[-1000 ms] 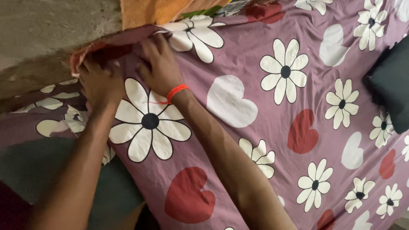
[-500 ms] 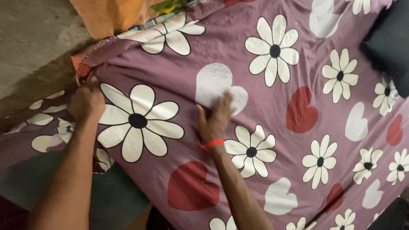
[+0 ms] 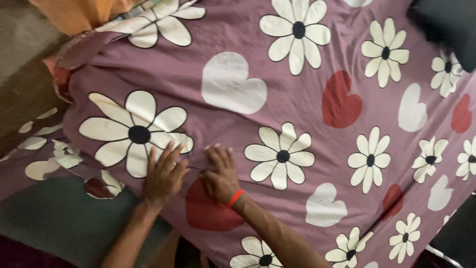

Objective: The person smooths out the bedsheet on a bed, tucks the edges into the frame, and folds a matching pillowcase.

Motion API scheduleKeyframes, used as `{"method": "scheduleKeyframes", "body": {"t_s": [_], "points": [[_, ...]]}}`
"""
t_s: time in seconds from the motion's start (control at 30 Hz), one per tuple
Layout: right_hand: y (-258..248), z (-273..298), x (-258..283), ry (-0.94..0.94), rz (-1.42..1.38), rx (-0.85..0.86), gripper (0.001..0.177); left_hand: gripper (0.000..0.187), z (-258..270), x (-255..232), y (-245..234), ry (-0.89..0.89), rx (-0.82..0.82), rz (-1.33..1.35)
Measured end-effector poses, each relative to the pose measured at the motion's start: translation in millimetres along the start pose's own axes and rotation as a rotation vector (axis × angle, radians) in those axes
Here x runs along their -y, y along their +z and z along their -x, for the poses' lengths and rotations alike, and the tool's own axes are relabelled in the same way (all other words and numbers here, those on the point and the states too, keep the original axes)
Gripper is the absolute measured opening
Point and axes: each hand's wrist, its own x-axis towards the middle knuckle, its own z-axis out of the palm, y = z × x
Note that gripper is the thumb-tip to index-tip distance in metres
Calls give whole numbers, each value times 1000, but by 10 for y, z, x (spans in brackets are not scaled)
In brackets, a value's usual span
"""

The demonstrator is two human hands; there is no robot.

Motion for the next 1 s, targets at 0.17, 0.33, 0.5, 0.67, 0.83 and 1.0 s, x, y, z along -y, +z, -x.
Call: {"method": "scheduleKeyframes", "body": {"t_s": [0.17, 0.33, 0.5, 0.67, 0.83, 1.0], "points": [[14, 123, -40, -269, -130, 223, 14, 22, 265, 83, 13, 103, 123, -149], [-258, -177, -726, 163, -59, -233, 64, 25, 185, 125, -346, 93, 273, -148], [-645, -782, -1879, 704, 359, -368, 70, 43, -452, -26, -466, 88, 265, -7], [-644, -900, -1875, 856, 384, -375, 65, 62, -1598, -3, -93, 154, 229, 80], [-778, -930, -1761, 854, 392, -365, 62, 75, -3029, 116, 407, 261, 196, 27], [-798, -951, -1755, 855, 401, -320, 62, 80, -4311, 517, 820, 437, 183, -101]]}}
